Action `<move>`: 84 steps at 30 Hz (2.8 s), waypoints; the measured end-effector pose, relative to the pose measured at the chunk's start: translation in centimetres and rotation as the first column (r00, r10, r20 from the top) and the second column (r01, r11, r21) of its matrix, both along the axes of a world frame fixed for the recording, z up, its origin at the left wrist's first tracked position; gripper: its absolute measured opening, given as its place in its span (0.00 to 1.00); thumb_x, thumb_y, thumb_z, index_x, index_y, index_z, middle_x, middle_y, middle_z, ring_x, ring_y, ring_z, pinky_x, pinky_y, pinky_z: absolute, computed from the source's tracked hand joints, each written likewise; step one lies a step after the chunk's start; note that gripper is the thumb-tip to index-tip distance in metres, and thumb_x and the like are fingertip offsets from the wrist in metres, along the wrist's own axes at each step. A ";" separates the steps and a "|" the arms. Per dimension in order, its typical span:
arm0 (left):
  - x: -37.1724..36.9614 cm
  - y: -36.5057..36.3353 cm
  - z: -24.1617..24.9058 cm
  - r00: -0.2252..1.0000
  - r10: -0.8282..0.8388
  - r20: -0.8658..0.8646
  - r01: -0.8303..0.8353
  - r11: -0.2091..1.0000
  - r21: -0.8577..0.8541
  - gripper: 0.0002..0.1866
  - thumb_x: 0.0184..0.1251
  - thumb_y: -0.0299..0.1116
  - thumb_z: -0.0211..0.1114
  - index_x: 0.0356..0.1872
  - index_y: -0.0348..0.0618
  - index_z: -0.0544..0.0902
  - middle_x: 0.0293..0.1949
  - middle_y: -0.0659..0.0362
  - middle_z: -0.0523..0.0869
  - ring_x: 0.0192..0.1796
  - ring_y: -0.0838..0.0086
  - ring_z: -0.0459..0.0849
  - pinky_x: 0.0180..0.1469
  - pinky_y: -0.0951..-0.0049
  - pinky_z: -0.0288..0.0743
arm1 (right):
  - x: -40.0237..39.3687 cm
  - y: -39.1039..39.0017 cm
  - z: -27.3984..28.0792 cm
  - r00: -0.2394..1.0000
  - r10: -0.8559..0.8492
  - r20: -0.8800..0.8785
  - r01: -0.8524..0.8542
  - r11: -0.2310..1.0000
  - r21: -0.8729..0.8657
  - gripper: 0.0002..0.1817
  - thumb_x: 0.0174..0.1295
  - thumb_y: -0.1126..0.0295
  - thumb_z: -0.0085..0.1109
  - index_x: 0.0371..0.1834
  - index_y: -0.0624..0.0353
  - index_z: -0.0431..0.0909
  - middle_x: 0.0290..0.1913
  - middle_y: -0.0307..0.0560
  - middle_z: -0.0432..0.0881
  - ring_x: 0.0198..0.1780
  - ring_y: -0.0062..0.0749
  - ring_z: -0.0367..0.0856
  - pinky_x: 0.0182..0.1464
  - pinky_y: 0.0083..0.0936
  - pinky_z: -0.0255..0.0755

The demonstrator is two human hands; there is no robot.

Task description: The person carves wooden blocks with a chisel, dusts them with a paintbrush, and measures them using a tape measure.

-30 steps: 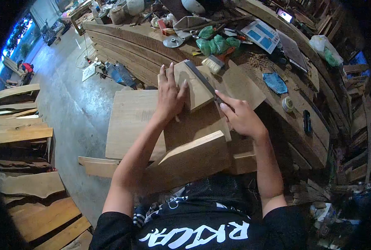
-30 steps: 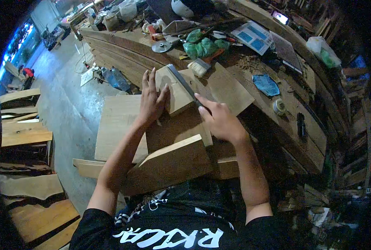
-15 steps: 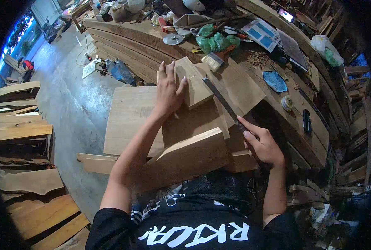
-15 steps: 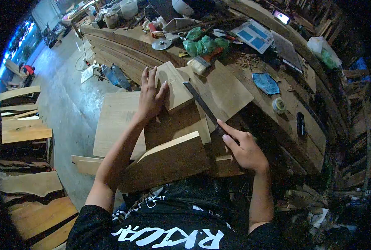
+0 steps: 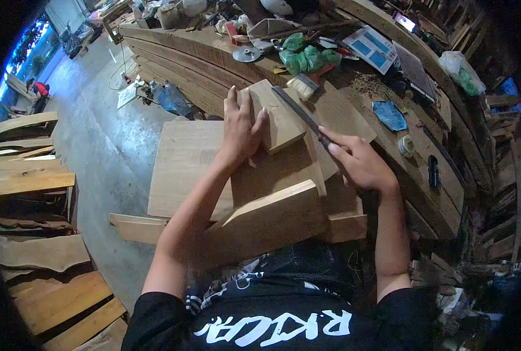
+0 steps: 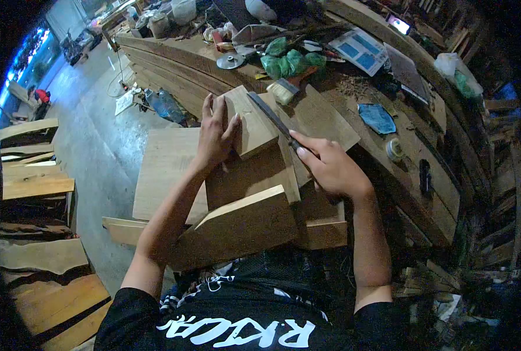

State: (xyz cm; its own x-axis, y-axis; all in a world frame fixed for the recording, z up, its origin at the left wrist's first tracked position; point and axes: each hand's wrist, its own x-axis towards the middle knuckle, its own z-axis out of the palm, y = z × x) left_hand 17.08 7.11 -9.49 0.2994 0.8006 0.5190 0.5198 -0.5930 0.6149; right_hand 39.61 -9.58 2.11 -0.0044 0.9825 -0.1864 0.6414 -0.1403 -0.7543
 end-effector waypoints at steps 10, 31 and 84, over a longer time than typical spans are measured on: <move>-0.1 -0.1 0.2 0.999 0.013 -0.038 -0.013 1.000 0.011 0.35 0.74 0.45 0.60 0.72 0.28 0.65 0.75 0.27 0.56 0.75 0.33 0.60 0.77 0.51 0.58 | -1.3 3.3 1.2 0.978 0.083 0.189 -0.099 0.992 0.072 0.29 0.69 0.62 0.60 0.72 0.60 0.72 0.35 0.61 0.86 0.35 0.42 0.86 0.47 0.37 0.80; 0.1 0.1 -0.4 1.000 0.014 -0.021 -0.014 0.999 0.030 0.35 0.73 0.44 0.60 0.71 0.26 0.66 0.72 0.26 0.59 0.72 0.32 0.63 0.75 0.47 0.58 | -0.6 -7.4 1.9 0.963 0.087 0.256 -0.071 0.995 -0.072 0.31 0.73 0.70 0.51 0.79 0.60 0.58 0.39 0.77 0.80 0.45 0.70 0.81 0.49 0.50 0.74; -0.2 1.6 2.8 0.994 -0.049 0.102 0.040 0.995 0.095 0.29 0.78 0.42 0.57 0.70 0.30 0.69 0.69 0.34 0.67 0.70 0.40 0.69 0.73 0.52 0.63 | -2.4 -8.7 3.6 0.994 -0.041 0.104 0.025 0.988 0.153 0.31 0.69 0.70 0.56 0.76 0.63 0.64 0.55 0.74 0.81 0.60 0.66 0.79 0.62 0.40 0.73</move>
State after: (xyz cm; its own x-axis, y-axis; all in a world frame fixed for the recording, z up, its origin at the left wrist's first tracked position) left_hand 16.84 8.75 -6.68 0.2740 0.7346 0.6206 0.4277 -0.6711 0.6055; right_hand 37.23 -18.31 5.71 0.0402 0.9986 -0.0335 0.7160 -0.0522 -0.6961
